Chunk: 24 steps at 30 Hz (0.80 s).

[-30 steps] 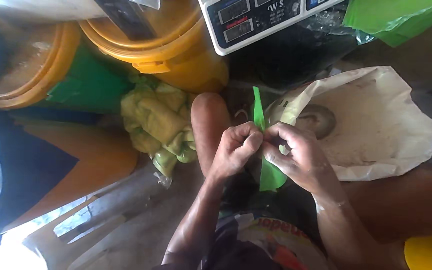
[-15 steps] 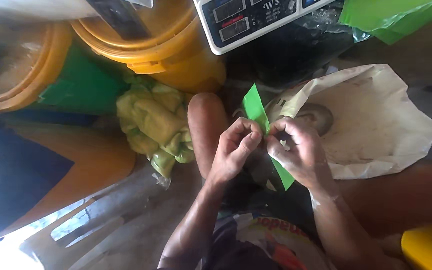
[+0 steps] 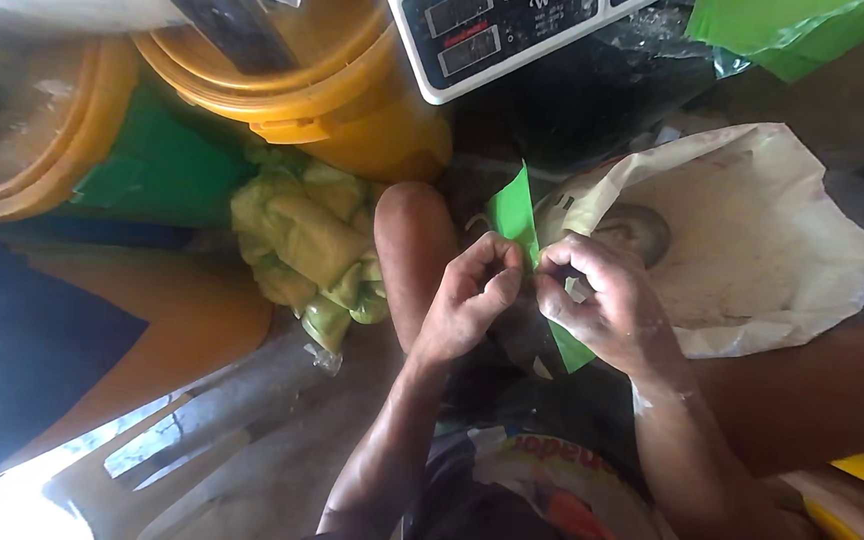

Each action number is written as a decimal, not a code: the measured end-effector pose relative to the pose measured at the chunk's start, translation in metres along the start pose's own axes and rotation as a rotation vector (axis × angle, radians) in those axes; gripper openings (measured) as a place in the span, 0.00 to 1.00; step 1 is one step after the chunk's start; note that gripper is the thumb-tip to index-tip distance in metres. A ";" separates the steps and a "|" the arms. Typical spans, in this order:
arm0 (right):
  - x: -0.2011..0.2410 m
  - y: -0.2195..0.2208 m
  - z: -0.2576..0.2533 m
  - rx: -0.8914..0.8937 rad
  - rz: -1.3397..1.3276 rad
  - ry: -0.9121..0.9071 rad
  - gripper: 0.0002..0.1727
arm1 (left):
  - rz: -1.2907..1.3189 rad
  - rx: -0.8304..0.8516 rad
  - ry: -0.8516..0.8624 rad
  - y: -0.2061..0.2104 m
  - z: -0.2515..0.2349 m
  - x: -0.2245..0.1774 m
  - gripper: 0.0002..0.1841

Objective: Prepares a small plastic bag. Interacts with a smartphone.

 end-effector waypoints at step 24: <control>-0.010 -0.004 0.000 0.012 -0.019 -0.005 0.04 | 0.159 0.077 -0.033 0.001 -0.006 0.013 0.03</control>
Point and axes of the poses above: each hand's wrist, its own z-axis away from the middle knuckle, its own y-axis out of the palm, x = y × z, the point moved 3 cm from there along -z, towards the middle knuckle, and after that the axes turned 6 degrees about -y, right-handed, at the moved point
